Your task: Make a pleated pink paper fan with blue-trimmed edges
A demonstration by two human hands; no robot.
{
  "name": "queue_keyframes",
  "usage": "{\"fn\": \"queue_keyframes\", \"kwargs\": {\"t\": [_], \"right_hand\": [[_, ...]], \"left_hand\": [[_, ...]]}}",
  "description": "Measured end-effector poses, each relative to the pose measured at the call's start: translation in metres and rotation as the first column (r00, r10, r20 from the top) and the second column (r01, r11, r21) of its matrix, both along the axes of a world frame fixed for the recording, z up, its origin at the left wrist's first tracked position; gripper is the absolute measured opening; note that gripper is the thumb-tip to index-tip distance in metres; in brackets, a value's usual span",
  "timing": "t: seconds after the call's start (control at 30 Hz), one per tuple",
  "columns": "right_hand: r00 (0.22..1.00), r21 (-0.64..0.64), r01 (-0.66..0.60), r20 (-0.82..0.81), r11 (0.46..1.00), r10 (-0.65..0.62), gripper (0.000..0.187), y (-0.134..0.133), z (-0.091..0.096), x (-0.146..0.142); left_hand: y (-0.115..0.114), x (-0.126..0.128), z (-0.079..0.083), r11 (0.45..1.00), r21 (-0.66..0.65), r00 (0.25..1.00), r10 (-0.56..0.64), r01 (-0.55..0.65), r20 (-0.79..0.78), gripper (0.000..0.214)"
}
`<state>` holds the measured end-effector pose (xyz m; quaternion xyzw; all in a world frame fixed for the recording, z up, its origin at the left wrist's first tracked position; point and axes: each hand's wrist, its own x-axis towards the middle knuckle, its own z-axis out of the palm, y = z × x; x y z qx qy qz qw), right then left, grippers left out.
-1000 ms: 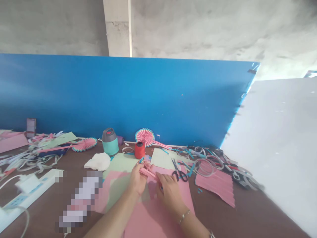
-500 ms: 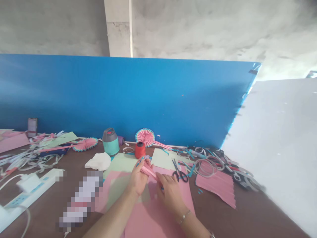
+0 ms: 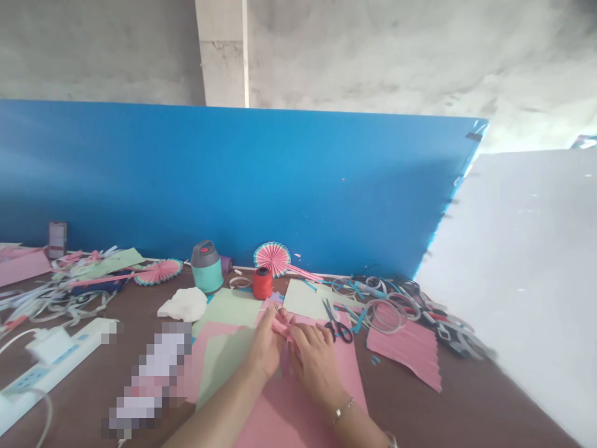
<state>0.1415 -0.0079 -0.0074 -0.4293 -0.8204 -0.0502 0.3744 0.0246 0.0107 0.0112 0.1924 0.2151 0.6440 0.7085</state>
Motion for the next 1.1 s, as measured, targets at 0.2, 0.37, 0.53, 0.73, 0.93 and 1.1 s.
{"fn": "queue_keyframes", "kwargs": {"t": [0.2,0.37,0.53,0.73,0.93,1.1], "right_hand": [[0.996,-0.026,-0.005,-0.091,1.000,0.003,0.023,0.0012,-0.0019,0.0029],[0.988,-0.072,-0.016,-0.153,0.997,0.005,0.022,0.0008,-0.0001,0.0025],[0.991,0.014,-0.004,-0.132,1.000,0.006,0.024,-0.0020,0.0031,0.0021],[0.987,0.037,0.012,-0.159,0.999,-0.006,0.027,-0.0010,0.0023,0.0019],[0.981,-0.024,0.033,-0.192,0.999,-0.037,0.027,0.0012,0.0017,0.0046],[0.985,0.000,0.031,-0.173,1.000,-0.030,0.028,-0.0005,0.0048,0.0043]], "left_hand": [[-0.0023,-0.0011,-0.0014,0.995,0.097,1.000,0.011,-0.012,0.005,0.013],[-0.0013,-0.0032,-0.0067,0.987,0.157,0.999,-0.034,0.034,-0.005,0.027],[0.0019,-0.0040,-0.0095,0.993,0.117,1.000,-0.008,0.006,0.021,0.026],[0.0016,-0.0052,-0.0067,0.992,0.125,1.000,0.000,0.000,-0.001,0.026],[-0.0010,-0.0051,-0.0043,0.989,0.141,0.998,-0.042,0.048,-0.040,0.027],[-0.0010,-0.0054,-0.0043,0.992,0.120,0.999,-0.035,0.037,-0.015,0.032]]}}
